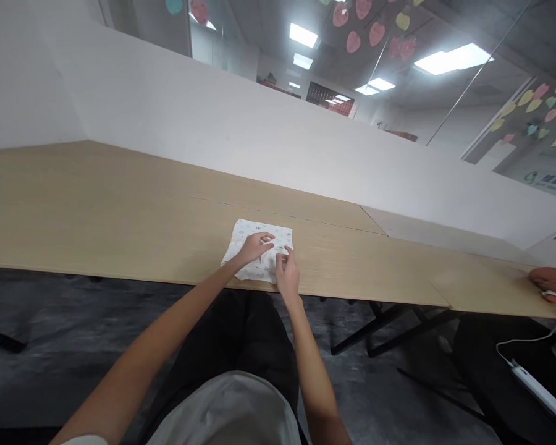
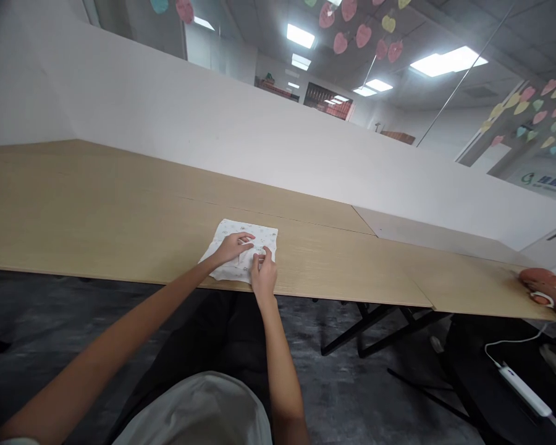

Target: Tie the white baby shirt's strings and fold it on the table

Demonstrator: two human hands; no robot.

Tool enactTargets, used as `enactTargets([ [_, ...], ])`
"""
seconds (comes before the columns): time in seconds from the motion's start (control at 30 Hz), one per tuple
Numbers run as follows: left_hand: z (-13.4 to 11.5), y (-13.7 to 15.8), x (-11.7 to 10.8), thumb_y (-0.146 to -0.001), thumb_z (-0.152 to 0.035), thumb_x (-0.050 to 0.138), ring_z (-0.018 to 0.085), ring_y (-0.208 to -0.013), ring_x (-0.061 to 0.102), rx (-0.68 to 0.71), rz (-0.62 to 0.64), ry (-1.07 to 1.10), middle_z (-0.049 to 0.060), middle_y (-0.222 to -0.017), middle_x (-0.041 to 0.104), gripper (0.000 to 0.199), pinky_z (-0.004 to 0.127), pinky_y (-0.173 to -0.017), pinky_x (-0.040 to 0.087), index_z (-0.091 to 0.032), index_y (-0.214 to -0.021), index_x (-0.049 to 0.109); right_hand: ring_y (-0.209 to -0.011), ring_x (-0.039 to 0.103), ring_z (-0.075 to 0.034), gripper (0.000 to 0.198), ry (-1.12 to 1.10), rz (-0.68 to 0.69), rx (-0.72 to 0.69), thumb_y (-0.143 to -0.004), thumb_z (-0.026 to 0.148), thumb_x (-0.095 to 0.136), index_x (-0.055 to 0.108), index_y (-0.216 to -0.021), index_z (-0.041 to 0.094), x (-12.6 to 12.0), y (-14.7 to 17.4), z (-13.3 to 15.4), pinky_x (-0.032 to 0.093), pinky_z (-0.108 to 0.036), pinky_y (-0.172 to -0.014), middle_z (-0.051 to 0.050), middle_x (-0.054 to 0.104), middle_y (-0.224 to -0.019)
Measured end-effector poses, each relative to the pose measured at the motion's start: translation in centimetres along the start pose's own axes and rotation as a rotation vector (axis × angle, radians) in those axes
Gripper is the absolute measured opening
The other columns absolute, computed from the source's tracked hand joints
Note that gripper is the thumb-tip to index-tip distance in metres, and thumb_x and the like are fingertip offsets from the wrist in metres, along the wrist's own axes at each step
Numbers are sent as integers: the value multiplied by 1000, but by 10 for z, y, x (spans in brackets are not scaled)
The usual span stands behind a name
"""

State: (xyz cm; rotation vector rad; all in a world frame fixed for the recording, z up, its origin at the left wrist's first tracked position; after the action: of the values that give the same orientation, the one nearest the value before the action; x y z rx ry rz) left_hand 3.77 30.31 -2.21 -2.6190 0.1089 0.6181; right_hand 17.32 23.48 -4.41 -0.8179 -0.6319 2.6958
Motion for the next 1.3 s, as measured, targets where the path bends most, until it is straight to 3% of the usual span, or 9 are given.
enactTargets([
  [0.17,16,14,29,-73,-34,58,21,-87,65,-19,102,-34,8,-97,71,40,32,-79,51,-16,-108,66,-89,66,-23,42,71,-16,25,-93,41,40,53,-123,13,-4,-1,-17,48,-33,-81,-12,69,-97],
  [0.33,3,31,34,-78,-49,58,21,-93,65,14,290,91,9,-105,70,52,31,-84,51,-17,-120,62,-91,65,-23,36,60,-21,-15,-92,35,40,59,-114,14,-7,0,-19,48,-34,-84,-11,70,-97],
  [0.43,2,41,1,-78,-54,58,24,-106,61,-33,309,127,9,-116,67,52,32,-90,49,-19,-117,65,-97,63,-23,34,57,-33,-81,-90,26,38,62,-110,13,-18,3,-22,47,-36,-89,-13,69,-103],
  [0.53,18,55,-52,-76,-56,60,27,-107,61,-110,227,59,11,-118,66,50,34,-91,49,-19,-108,70,-101,62,-23,35,76,22,-164,-83,15,38,65,-105,14,-29,12,-31,46,-38,-93,-13,68,-106],
  [0.63,34,76,-82,-71,-52,63,28,-108,61,-115,267,-40,8,-115,68,45,34,-92,48,-22,-103,73,-106,60,-22,43,85,103,-253,-74,5,38,67,-104,16,-35,22,-35,45,-38,-97,-10,68,-108],
  [0.77,49,95,-88,-66,-44,61,28,-108,60,-125,305,-143,4,-116,68,43,35,-94,47,-27,-104,73,-115,56,-21,48,112,181,-322,-72,0,38,68,-106,18,-31,27,-32,43,-40,-102,-10,65,-116],
  [1.0,54,84,-73,-79,-50,51,27,-102,62,-4,293,-304,5,-110,70,40,35,-94,46,-27,-101,74,-109,59,-23,29,82,222,-258,-86,15,46,69,-102,17,-25,16,-34,44,-41,-98,-12,67,-112],
  [1.13,40,84,-74,-84,-51,43,27,-101,62,67,270,-389,6,-108,71,42,36,-94,45,-28,-100,74,-103,63,-24,28,-14,212,-179,-89,23,45,68,-104,16,-35,12,-37,46,-40,-94,-12,69,-108],
  [1.3,5,78,-93,-87,-53,43,25,-105,61,70,238,-287,4,-112,69,43,31,-94,45,-27,-106,71,-101,63,-23,29,-188,156,-85,-88,34,50,68,-102,16,-52,-10,-32,47,-38,-92,-10,70,-107],
])
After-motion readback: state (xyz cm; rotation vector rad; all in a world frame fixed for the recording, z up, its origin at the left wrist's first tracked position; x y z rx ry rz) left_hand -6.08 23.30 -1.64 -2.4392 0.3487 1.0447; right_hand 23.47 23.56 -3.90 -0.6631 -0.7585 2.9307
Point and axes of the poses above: each hand's wrist, its own y-axis away from the middle knuckle, its own x-axis out of the palm, z = x × y, the point moved 10 cm from there along -y, towards the middle knuckle
